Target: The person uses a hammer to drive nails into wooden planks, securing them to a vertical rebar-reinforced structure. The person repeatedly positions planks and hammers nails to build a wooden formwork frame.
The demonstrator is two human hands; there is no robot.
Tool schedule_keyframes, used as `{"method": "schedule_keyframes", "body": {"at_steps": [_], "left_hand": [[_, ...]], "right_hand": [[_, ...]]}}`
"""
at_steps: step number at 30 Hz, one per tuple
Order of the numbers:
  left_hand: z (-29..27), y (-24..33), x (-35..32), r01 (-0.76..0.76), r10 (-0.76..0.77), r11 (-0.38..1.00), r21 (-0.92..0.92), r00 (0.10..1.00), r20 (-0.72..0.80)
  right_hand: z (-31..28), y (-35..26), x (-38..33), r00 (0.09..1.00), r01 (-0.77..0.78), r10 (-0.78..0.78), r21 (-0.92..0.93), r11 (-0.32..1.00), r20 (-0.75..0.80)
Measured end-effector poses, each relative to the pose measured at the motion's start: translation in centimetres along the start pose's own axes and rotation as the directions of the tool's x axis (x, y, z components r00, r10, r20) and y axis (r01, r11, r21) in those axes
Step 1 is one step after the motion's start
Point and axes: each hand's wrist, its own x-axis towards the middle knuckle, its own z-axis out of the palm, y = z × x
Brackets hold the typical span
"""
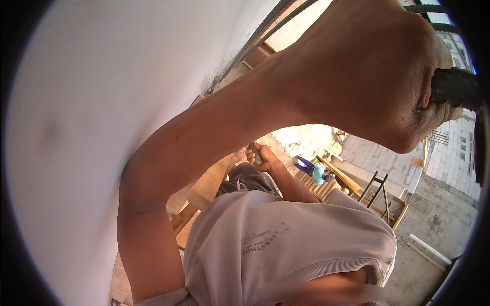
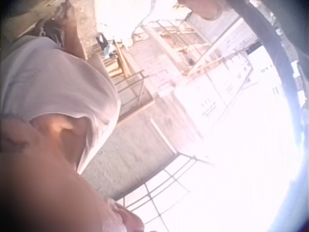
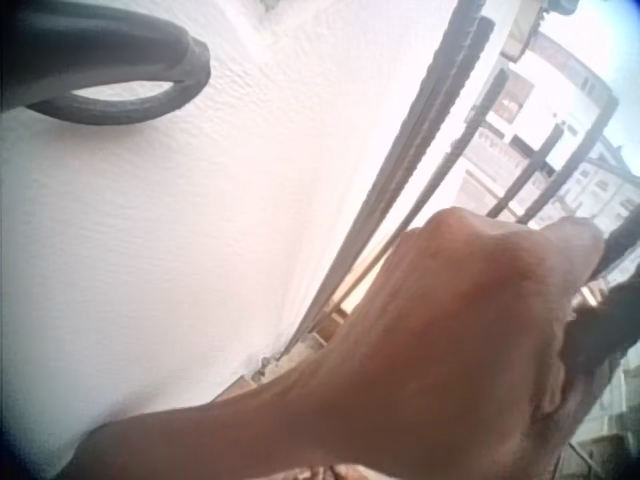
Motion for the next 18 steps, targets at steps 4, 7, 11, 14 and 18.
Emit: {"method": "schedule_keyframes", "body": {"at_steps": [4, 7, 11, 14, 18], "left_hand": [[-0.1, 0.8, -0.3, 0.007, -0.007, 1.0, -0.001, 1.0, 0.013], [-0.3, 1.2, -0.3, 0.007, -0.007, 1.0, 0.01, 1.0, 0.013], [-0.2, 1.2, 0.0, 0.001, -0.002, 1.0, 0.027, 1.0, 0.025], [0.1, 1.0, 0.2, 0.006, -0.007, 1.0, 0.029, 1.0, 0.028], [0.3, 1.4, 0.2, 0.016, -0.017, 0.999, 0.04, 1.0, 0.024]], "right_hand": [[-4.2, -1.3, 4.6, 0.92, 0.119, -0.259, -0.418, 0.9, -0.295], [-6.3, -4.0, 10.1, 0.99, 0.067, -0.068, -0.013, 0.998, -0.122], [-7.5, -7.1, 14.1, 0.704, -0.71, 0.275, 0.631, 0.314, 0.655], [-6.4, -7.9, 15.4, 0.451, -0.391, -0.096, 0.1, -0.915, 0.887], [-5.1, -8.0, 16.0, 0.592, 0.258, -0.323, -0.553, -0.792, 0.738]]}}
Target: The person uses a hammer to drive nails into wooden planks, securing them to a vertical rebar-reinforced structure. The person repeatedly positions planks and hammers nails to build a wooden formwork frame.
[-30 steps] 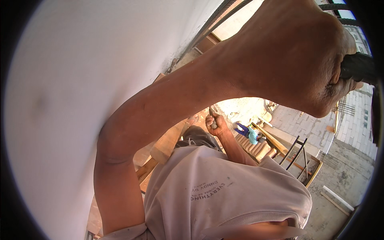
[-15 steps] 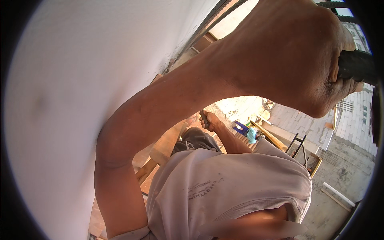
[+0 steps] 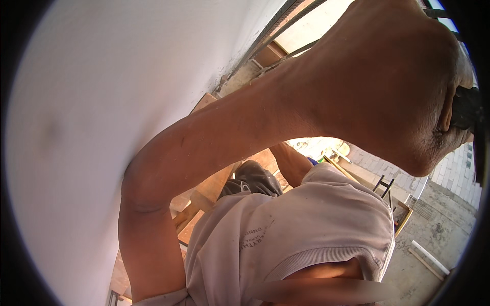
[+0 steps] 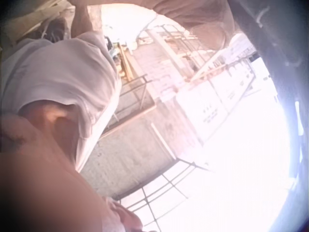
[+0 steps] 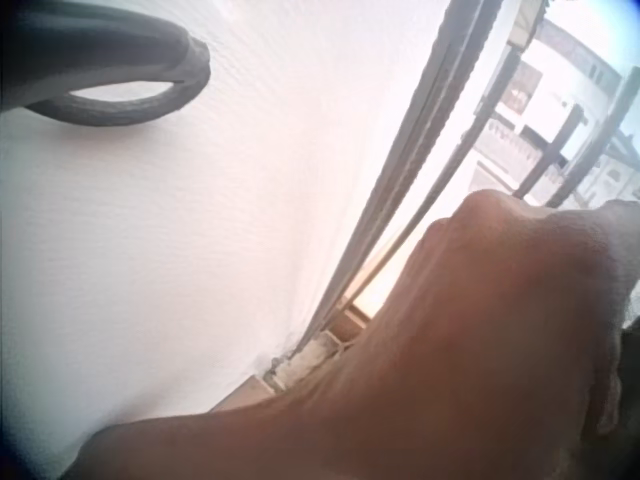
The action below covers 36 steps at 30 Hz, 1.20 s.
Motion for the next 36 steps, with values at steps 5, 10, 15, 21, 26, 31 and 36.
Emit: {"method": "schedule_keyframes", "body": {"at_steps": [5, 10, 15, 21, 26, 31, 36], "left_hand": [[-0.3, 0.4, 0.3, -0.001, 0.001, 1.0, 0.006, 1.0, -0.013], [-0.3, 1.1, 0.4, 0.002, -0.002, 1.0, 0.004, 1.0, 0.005], [-0.6, 1.0, 0.4, 0.005, -0.005, 1.0, 0.002, 1.0, 0.013], [-1.1, 0.9, 0.4, 0.007, -0.007, 1.0, 0.02, 1.0, 0.018], [-1.6, -0.2, 1.2, 0.002, -0.003, 0.999, 0.032, 1.0, 0.029], [-1.7, -0.7, 1.7, 0.006, -0.007, 0.999, 0.039, 0.999, 0.033], [-1.3, -1.6, 2.3, 0.014, -0.015, 0.999, 0.03, 0.999, 0.036]], "right_hand": [[2.0, 0.7, -0.3, 0.999, 0.02, -0.019, 0.043, 0.999, -0.043], [3.8, 1.4, 0.3, 0.999, 0.03, -0.028, -0.087, 0.996, 0.027], [3.5, 1.3, 0.6, 0.997, -0.045, 0.053, -0.13, 0.991, 0.061], [3.6, 0.6, 0.8, 0.976, -0.04, 0.023, -0.074, 0.996, -0.216], [1.4, -0.9, 2.4, 0.852, -0.376, 0.519, 0.771, 0.514, 0.07], [-4.0, -2.1, 1.5, 0.611, -0.321, 0.55, 0.813, -0.486, 0.57], [-9.3, -0.7, -0.2, 0.549, 0.108, 0.688, 0.776, -0.622, 0.475]]}}
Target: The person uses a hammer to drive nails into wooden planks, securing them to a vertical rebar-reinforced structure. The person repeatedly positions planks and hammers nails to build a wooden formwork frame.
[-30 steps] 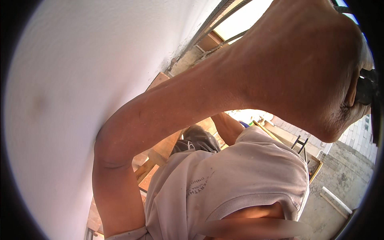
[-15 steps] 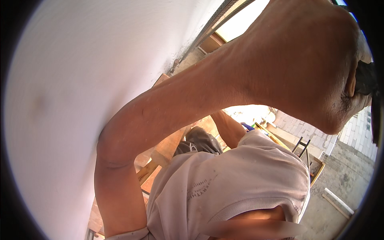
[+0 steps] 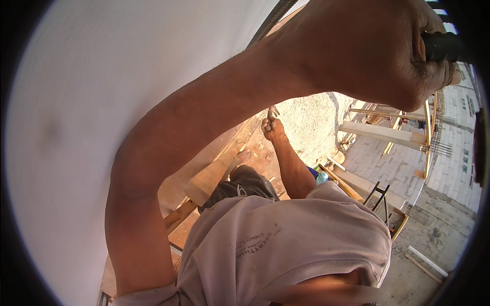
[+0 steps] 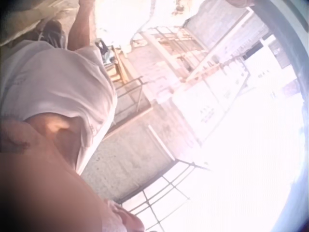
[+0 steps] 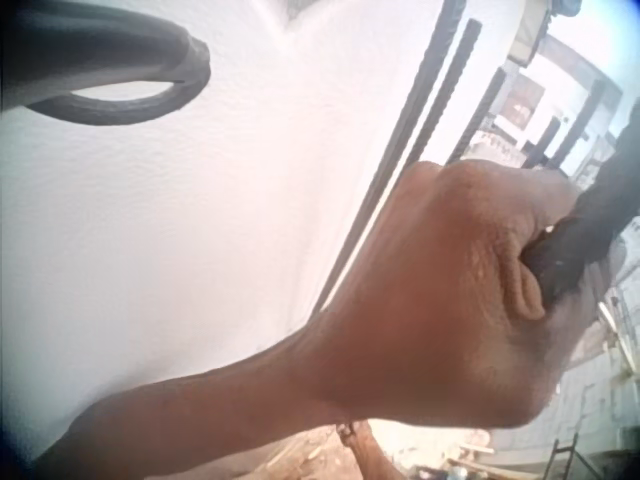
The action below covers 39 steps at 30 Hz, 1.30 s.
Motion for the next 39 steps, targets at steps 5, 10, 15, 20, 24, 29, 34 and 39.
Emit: {"method": "schedule_keyframes", "body": {"at_steps": [5, 10, 15, 20, 24, 29, 34, 39], "left_hand": [[-0.2, -0.4, 0.7, -0.004, 0.003, 1.0, -0.007, 1.0, -0.002], [0.1, 1.2, 0.2, -0.001, 0.001, 1.0, 0.005, 1.0, -0.027], [-1.4, 2.4, -0.6, 0.013, -0.011, 0.999, 0.041, 0.999, -0.051], [-1.7, 1.5, 0.0, 0.039, -0.037, 0.999, 0.028, 0.998, -0.053], [-1.1, 2.1, 0.5, 0.035, -0.035, 0.999, 0.002, 0.999, -0.023], [-1.2, 2.8, 0.0, 0.056, -0.057, 0.998, -0.006, 0.997, -0.061], [-1.6, 1.9, 0.7, -0.08, 0.078, 0.995, -0.05, 0.996, -0.045], [-1.7, 2.3, 1.1, 0.137, -0.137, 0.991, 0.001, 0.986, 0.097]], "right_hand": [[3.7, -4.1, 1.4, 0.983, 0.053, -0.031, -0.116, 0.992, 0.182], [4.7, -3.8, 0.6, 0.941, 0.169, -0.055, -0.321, 0.932, 0.335], [4.2, -2.6, 0.1, 0.941, 0.17, -0.057, -0.32, 0.932, 0.334], [3.5, -3.7, -1.5, 0.982, 0.126, -0.096, -0.186, 0.974, 0.161], [3.3, -3.4, -5.1, 0.96, 0.188, -0.217, 0.169, 0.968, 0.177], [5.8, -2.4, -6.5, 0.948, 0.173, -0.198, 0.118, 0.978, 0.251], [6.6, -3.7, -7.8, 0.951, 0.142, -0.159, 0.08, 0.987, 0.264], [7.3, -4.0, -8.5, 0.943, 0.314, -0.323, 0.11, 0.943, 0.084]]}}
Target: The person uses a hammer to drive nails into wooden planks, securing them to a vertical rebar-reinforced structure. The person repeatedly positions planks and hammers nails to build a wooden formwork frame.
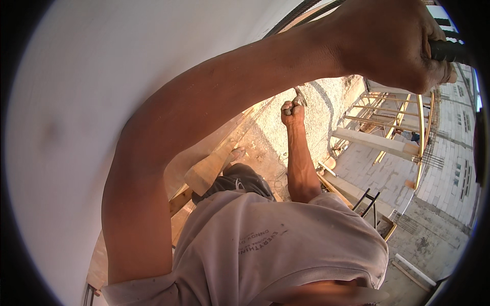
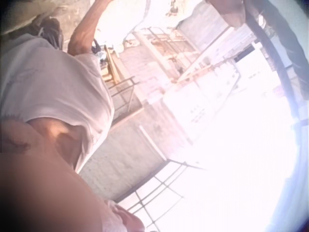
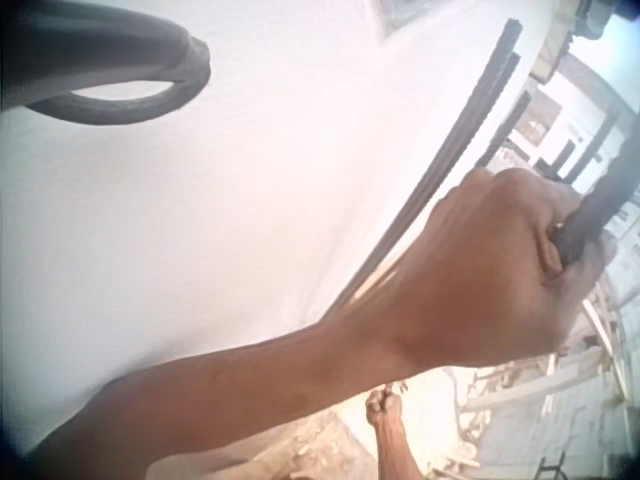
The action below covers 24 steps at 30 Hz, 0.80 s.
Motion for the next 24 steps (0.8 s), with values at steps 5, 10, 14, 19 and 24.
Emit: {"method": "schedule_keyframes", "body": {"at_steps": [5, 10, 14, 19, 24], "left_hand": [[0.3, -0.5, -0.1, -0.251, 0.263, 0.962, 0.104, 0.957, -0.125], [0.8, -0.9, -0.6, -0.111, 0.117, 0.993, 0.049, 0.985, -0.125], [1.2, -1.3, -0.3, -0.168, 0.167, 0.986, 0.002, 0.979, -0.12], [1.2, -1.7, -0.6, -0.221, 0.215, 0.975, -0.017, 0.963, -0.163], [0.5, -0.6, -0.1, -0.119, 0.116, 0.992, -0.029, 0.988, -0.101]], "right_hand": [[0.2, -0.6, 0.0, 0.954, -0.147, 0.183, -0.162, 0.976, 0.237], [-0.3, -1.6, -0.7, 0.997, -0.069, 0.071, -0.125, 0.99, 0.016], [0.9, -1.2, -0.1, 0.969, -0.071, 0.092, -0.101, 0.992, 0.228], [0.3, -3.0, -0.6, 0.982, -0.185, 0.19, -0.18, 0.966, 0.01], [1.1, -1.8, -1.6, 0.999, 0.047, -0.047, -0.03, 0.998, 0.016]]}}
